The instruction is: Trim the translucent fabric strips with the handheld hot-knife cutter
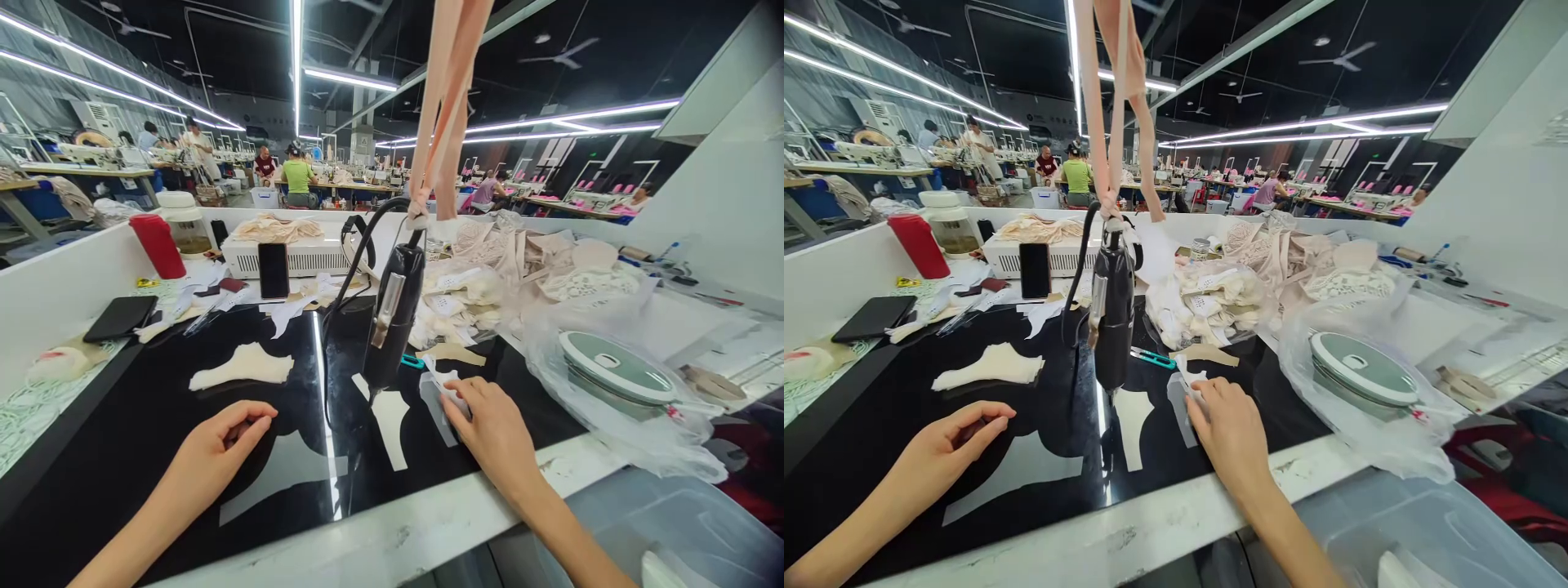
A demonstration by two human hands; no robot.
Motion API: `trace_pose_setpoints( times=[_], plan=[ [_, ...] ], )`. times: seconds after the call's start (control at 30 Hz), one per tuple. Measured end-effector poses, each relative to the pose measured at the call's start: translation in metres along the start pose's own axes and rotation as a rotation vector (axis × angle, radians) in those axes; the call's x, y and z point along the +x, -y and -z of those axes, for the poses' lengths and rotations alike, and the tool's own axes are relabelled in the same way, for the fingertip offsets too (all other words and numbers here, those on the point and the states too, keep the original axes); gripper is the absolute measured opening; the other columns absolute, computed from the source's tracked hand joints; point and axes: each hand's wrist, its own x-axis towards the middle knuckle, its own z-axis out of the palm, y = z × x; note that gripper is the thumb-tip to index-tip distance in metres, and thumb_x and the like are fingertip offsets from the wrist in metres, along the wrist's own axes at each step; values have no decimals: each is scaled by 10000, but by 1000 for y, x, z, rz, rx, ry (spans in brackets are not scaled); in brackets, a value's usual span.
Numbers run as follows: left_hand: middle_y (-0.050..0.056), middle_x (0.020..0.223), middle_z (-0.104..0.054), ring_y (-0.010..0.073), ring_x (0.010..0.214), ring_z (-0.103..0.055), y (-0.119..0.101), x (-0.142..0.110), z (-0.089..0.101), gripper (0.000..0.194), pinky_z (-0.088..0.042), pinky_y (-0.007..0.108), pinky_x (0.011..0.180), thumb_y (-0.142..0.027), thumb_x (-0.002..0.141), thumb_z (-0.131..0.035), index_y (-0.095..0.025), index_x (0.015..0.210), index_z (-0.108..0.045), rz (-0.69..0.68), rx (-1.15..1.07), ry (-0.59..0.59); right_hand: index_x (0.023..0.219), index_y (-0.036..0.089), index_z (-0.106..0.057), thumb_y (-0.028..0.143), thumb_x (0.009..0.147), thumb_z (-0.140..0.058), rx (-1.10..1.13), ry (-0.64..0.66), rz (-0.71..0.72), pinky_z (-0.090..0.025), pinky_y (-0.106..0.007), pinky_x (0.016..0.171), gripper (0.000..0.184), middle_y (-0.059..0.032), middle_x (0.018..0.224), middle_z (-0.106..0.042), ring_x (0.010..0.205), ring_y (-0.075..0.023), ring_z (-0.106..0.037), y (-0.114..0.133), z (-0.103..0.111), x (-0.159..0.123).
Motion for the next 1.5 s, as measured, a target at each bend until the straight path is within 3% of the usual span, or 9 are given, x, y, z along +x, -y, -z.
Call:
trace_pose_setpoints(
  times=[0.17,0.43,0.53,0.7,0.87,1.0,1.2,1.37,1.5],
  plan=[
    [-5,811,-724,172,662,-595,1,1,-1,466,-473,235,603,-666,844,-621,-260,1018,-770,8,-11,8,930,226,-715,478,991,-511,179,-32,-85,-460,-373,807,330,-72,961,-730,857,-237,-626,4,9,3],
    [2,740,-689,176,626,-584,1,0,-2,493,-416,224,508,-683,818,-641,-252,1017,-773,18,-48,2,919,224,-651,639,925,-562,560,-100,-328,-519,-282,618,425,-40,818,-728,706,-195,-666,7,27,6],
    [5,752,-698,178,633,-588,1,0,-2,489,-429,227,522,-679,822,-639,-250,1015,-773,14,-46,3,921,227,-641,673,904,-594,653,-120,-369,-471,-262,562,449,-5,708,-667,623,-168,-609,11,27,6],
    [3,776,-710,176,639,-590,-2,0,0,459,-438,228,538,-659,836,-636,-258,1013,-773,-5,-23,5,967,236,-619,670,905,-604,769,-47,-389,-367,-256,476,438,68,501,-512,442,-139,-505,13,25,5],
    [1,732,-696,180,626,-590,-5,-1,1,473,-443,231,530,-671,833,-636,-254,1010,-774,-6,-18,10,972,231,-614,643,898,-636,803,29,-430,-299,-244,422,419,87,463,-502,357,-122,-464,7,16,4],
    [4,725,-695,176,612,-581,-5,0,0,490,-433,228,515,-681,829,-632,-247,1004,-777,-12,-11,14,985,239,-594,648,901,-630,833,56,-444,-315,-249,428,419,55,559,-627,369,-129,-540,1,14,3],
    [3,762,-714,182,639,-612,-15,1,5,461,-479,242,577,-653,840,-617,-253,1001,-778,-47,39,22,977,259,-564,666,878,-652,940,68,-474,-351,-252,430,428,-34,940,-797,460,-152,-657,-2,16,4],
    [7,964,-753,188,757,-677,-47,-15,-7,327,-539,260,689,-538,963,-549,-299,1032,-761,-220,114,158,1006,259,-582,664,831,-714,1072,17,-508,-479,-256,511,461,-49,1026,-779,644,-201,-756,5,16,6],
    [36,1078,-751,206,985,-702,-87,-27,-42,268,-555,290,893,-295,1022,-487,-290,1063,-752,-579,133,353,988,249,-600,653,790,-768,1180,-34,-521,-579,-293,658,480,-45,1047,-767,708,-192,-766,10,18,8]
  ],
)
